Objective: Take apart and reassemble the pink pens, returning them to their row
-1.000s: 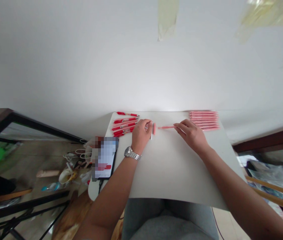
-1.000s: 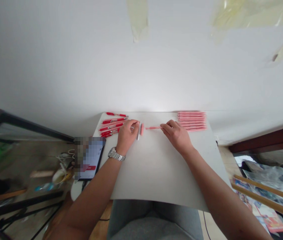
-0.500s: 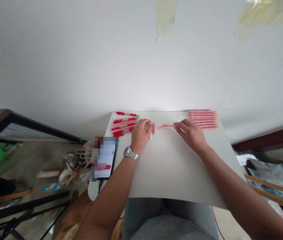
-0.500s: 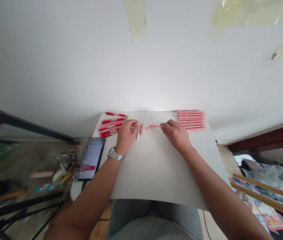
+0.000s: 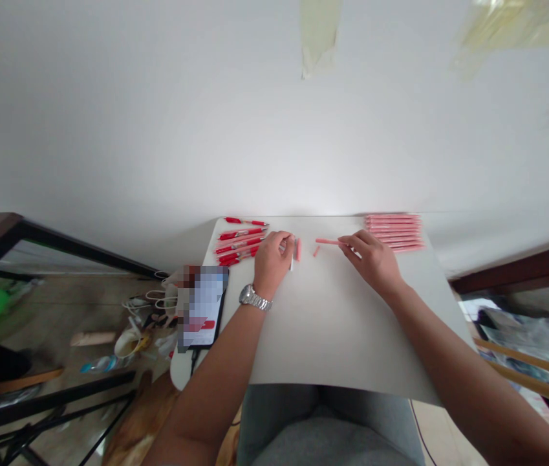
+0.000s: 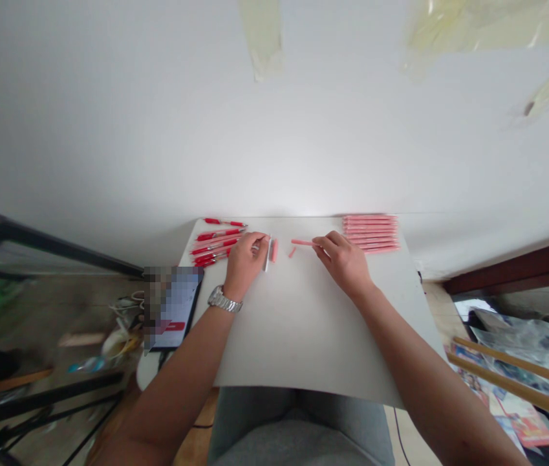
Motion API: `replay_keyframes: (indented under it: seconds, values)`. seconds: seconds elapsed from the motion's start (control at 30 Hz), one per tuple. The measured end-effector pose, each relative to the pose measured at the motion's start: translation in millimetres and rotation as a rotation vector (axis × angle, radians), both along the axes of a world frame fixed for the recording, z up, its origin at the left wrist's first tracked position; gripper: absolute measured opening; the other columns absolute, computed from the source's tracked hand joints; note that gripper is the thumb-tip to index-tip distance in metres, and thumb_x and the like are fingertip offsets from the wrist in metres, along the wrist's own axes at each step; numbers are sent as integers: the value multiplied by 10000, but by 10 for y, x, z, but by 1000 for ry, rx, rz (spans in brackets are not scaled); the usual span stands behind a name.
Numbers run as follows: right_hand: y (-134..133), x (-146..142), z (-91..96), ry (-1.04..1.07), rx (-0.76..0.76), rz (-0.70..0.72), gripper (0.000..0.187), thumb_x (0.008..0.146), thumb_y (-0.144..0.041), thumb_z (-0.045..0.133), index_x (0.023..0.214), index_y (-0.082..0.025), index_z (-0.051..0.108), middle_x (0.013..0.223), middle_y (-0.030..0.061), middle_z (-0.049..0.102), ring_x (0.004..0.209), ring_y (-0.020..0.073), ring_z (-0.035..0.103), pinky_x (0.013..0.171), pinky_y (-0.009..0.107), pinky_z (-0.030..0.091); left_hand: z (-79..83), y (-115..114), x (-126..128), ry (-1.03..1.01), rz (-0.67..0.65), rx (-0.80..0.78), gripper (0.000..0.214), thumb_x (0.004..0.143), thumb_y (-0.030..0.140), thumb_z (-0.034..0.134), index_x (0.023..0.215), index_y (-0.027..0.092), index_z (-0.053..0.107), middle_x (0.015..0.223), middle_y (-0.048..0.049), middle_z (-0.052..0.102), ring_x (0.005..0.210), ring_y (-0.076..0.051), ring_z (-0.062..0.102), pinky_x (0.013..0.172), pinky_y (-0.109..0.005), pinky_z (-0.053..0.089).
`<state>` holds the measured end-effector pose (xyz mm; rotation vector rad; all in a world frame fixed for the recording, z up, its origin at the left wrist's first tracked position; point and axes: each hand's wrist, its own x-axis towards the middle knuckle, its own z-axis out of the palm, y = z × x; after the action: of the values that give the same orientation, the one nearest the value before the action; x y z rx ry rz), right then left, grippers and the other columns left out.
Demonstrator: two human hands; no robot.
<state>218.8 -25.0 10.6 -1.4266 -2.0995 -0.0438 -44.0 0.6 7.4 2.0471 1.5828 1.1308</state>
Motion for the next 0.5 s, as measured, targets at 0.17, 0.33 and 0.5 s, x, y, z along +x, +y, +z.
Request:
replay_keyframes:
  seconds: [0.17, 0.33, 0.5]
  values:
    - [-5, 6, 11, 26, -12, 2, 233, 1067, -348, 539, 1106, -224, 732, 954, 54, 708, 778, 156, 664, 602, 268, 393, -12, 9, -3, -3, -1, 7, 182, 1039, 322, 548, 1016, 208, 688, 972, -60, 716, 852, -174, 671, 798, -298, 552]
    - [-3, 36, 30, 68, -3, -28, 175, 1029, -308, 577, 1035, -218, 727, 896, 29, 687, 736, 137, 650, 591, 258, 395, -20, 14, 1, -7, 2, 12, 176, 1038, 311, 552, 1019, 203, 689, 976, -58, 714, 843, -168, 668, 782, -293, 551]
    - [-3, 49, 31, 81, -5, -34, 153, 1005, -290, 587, 1003, -212, 719, 865, 23, 671, 715, 132, 634, 594, 253, 397, -26, 15, -1, -10, 1, 3, 182, 1039, 320, 555, 1021, 202, 692, 977, -62, 712, 850, -172, 670, 770, -292, 554]
